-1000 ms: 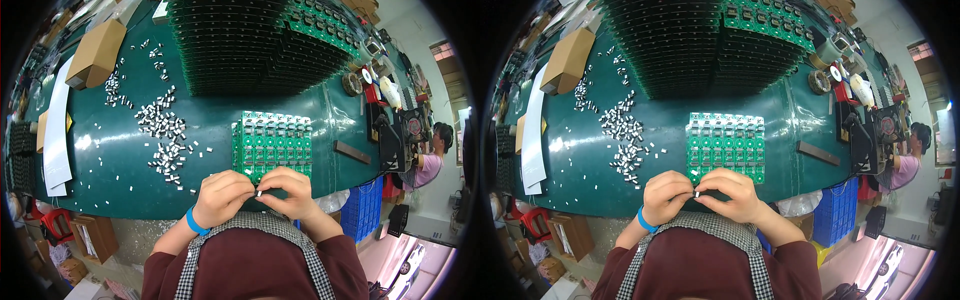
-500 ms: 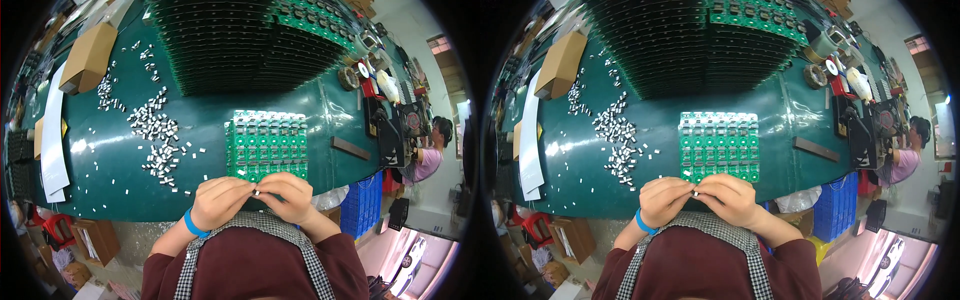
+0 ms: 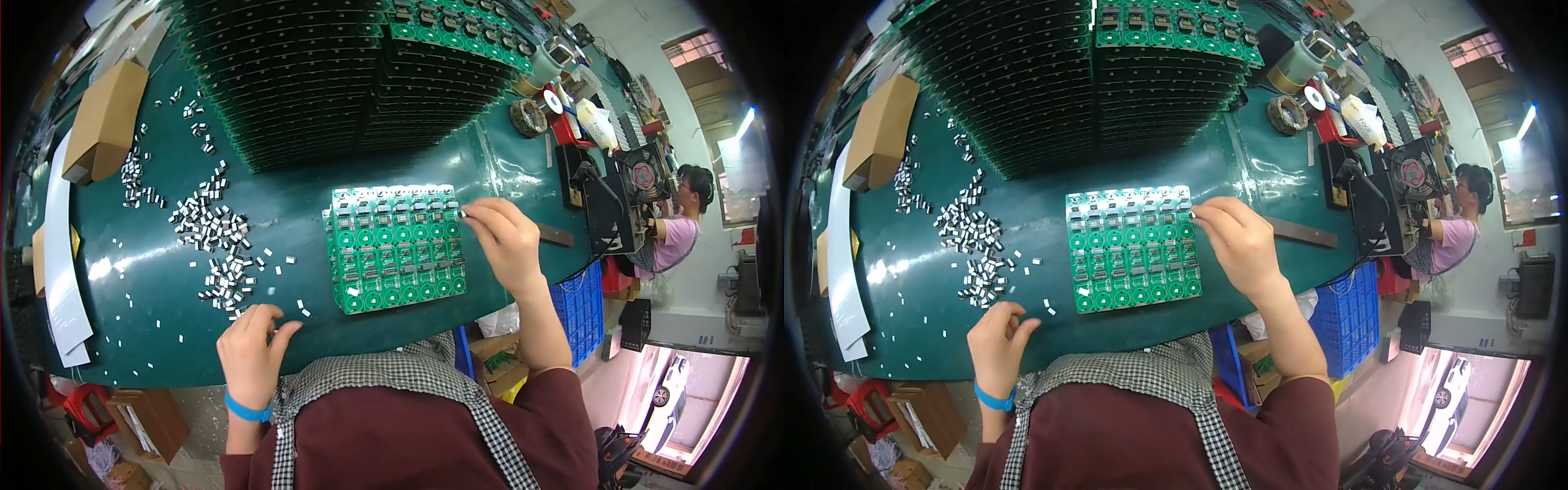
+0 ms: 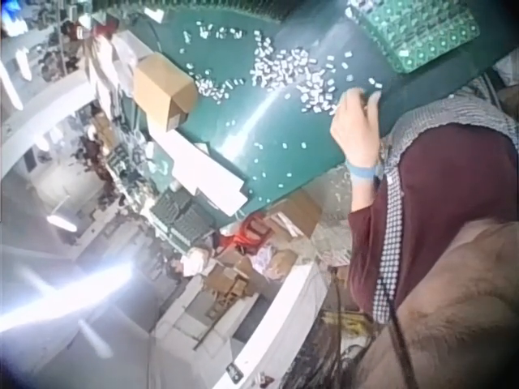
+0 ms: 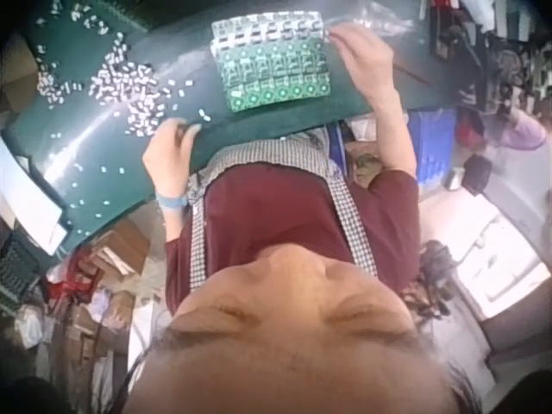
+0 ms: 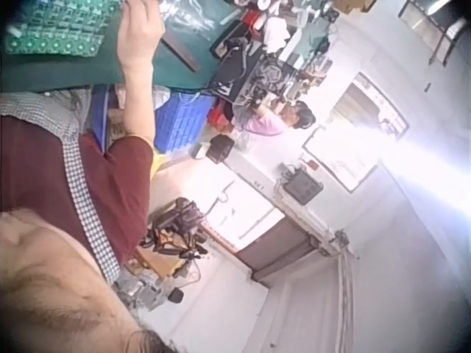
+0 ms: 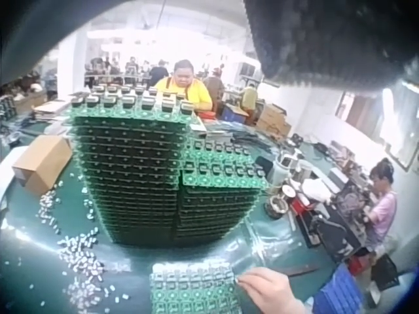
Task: The person attaches small components onto circuit boards by hand and stacks the assembled circuit boards on the workbench.
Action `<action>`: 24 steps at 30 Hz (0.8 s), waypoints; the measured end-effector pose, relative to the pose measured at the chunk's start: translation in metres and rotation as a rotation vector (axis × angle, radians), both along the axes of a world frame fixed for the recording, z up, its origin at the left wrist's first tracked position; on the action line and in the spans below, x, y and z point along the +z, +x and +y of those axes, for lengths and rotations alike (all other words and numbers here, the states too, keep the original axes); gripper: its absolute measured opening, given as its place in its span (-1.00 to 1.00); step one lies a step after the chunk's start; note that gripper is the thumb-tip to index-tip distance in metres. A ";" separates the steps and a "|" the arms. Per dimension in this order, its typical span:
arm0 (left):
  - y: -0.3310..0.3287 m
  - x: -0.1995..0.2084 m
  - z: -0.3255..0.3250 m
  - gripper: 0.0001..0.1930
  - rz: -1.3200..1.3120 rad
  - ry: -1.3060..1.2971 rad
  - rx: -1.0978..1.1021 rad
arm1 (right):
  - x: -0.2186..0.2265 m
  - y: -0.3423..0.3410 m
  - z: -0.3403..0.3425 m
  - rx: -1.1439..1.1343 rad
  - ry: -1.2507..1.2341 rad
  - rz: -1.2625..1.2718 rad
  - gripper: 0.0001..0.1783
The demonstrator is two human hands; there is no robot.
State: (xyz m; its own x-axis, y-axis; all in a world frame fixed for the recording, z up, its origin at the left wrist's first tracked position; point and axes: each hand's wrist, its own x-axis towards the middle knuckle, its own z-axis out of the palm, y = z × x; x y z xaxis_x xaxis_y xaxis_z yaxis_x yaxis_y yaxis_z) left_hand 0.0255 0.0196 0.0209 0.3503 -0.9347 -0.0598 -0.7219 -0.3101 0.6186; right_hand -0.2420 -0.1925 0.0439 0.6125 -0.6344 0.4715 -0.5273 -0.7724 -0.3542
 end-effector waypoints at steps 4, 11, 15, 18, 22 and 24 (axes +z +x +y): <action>0.002 -0.015 0.017 -0.71 0.028 0.170 -0.090 | -0.006 0.000 -0.004 0.054 -0.031 0.102 -0.81; 0.007 -0.031 0.012 -0.82 0.025 0.019 -0.087 | -0.009 0.005 -0.003 0.056 -0.087 0.136 -0.81; 0.002 -0.031 0.001 -0.86 0.145 -0.116 -0.022 | -0.009 0.006 -0.002 0.067 -0.101 0.140 -0.79; 0.001 -0.031 -0.005 -0.85 0.198 -0.272 -0.031 | -0.009 0.002 -0.001 0.082 -0.098 0.170 -0.80; -0.010 -0.018 -0.010 -0.80 0.933 -0.289 0.058 | 0.005 0.015 0.017 0.092 -0.118 0.270 -0.75; -0.016 -0.006 -0.018 -0.80 1.139 -0.231 -0.061 | 0.018 0.026 0.041 0.004 -0.126 0.215 -0.66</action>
